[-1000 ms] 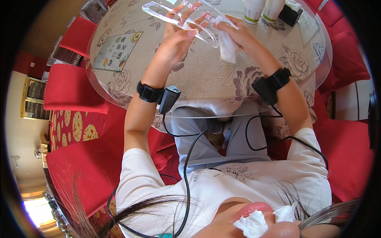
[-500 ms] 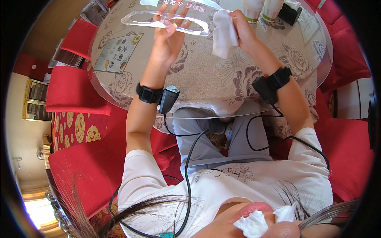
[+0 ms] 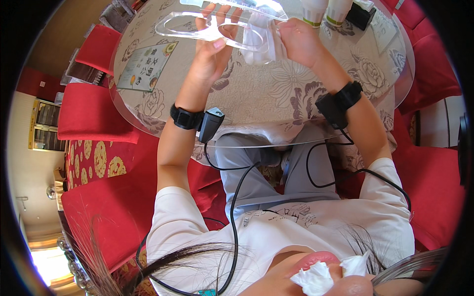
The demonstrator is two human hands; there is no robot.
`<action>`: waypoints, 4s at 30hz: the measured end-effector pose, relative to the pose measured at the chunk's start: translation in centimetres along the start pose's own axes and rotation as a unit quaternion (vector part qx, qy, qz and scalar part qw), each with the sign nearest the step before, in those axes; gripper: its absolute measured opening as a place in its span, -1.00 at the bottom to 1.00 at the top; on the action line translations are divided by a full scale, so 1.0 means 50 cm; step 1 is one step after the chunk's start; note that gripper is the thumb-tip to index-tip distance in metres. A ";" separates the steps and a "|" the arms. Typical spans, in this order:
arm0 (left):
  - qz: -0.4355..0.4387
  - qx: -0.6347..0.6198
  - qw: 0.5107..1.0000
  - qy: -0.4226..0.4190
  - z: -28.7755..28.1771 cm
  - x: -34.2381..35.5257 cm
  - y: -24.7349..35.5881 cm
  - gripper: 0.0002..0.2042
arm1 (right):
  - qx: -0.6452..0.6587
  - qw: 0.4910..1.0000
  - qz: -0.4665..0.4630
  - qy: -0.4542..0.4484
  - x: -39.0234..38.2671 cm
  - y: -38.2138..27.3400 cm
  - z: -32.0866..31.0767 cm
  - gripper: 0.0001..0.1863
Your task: The person wipes a clear plastic curved frame using a white cloth while sitting at a table.
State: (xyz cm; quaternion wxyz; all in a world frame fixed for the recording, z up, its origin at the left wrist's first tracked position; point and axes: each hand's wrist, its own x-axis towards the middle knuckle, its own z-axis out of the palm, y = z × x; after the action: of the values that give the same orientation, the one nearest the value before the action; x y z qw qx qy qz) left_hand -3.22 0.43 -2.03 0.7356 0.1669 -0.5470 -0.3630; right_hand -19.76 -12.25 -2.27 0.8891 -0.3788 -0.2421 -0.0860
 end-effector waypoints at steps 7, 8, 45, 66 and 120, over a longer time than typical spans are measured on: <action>-0.081 -0.013 0.997 0.014 0.014 -0.008 0.002 -0.14 | -0.143 0.962 -0.021 0.230 0.004 0.027 -0.019 -0.62; -0.091 -0.008 0.995 0.033 0.012 -0.013 0.002 -0.13 | -0.184 0.945 -0.021 0.269 0.007 0.034 -0.009 -0.61; -0.066 0.073 0.993 -0.063 0.019 0.015 0.014 -0.30 | -0.262 0.914 -0.061 0.304 0.006 0.036 -0.029 -0.63; -0.092 0.006 0.995 0.026 0.028 -0.002 0.014 -0.05 | -0.276 0.887 -0.023 0.370 0.003 0.037 -0.018 -0.51; -0.085 -0.047 0.992 0.077 0.022 0.016 0.020 -0.35 | -0.194 0.944 -0.018 0.265 0.013 0.033 -0.029 -0.67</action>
State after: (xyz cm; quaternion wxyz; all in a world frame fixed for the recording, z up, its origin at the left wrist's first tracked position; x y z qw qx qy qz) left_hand -3.80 0.70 -0.47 0.7489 0.2050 -0.4551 -0.4358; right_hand -18.12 -12.12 -3.87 0.8285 -0.5034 0.0172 -0.2445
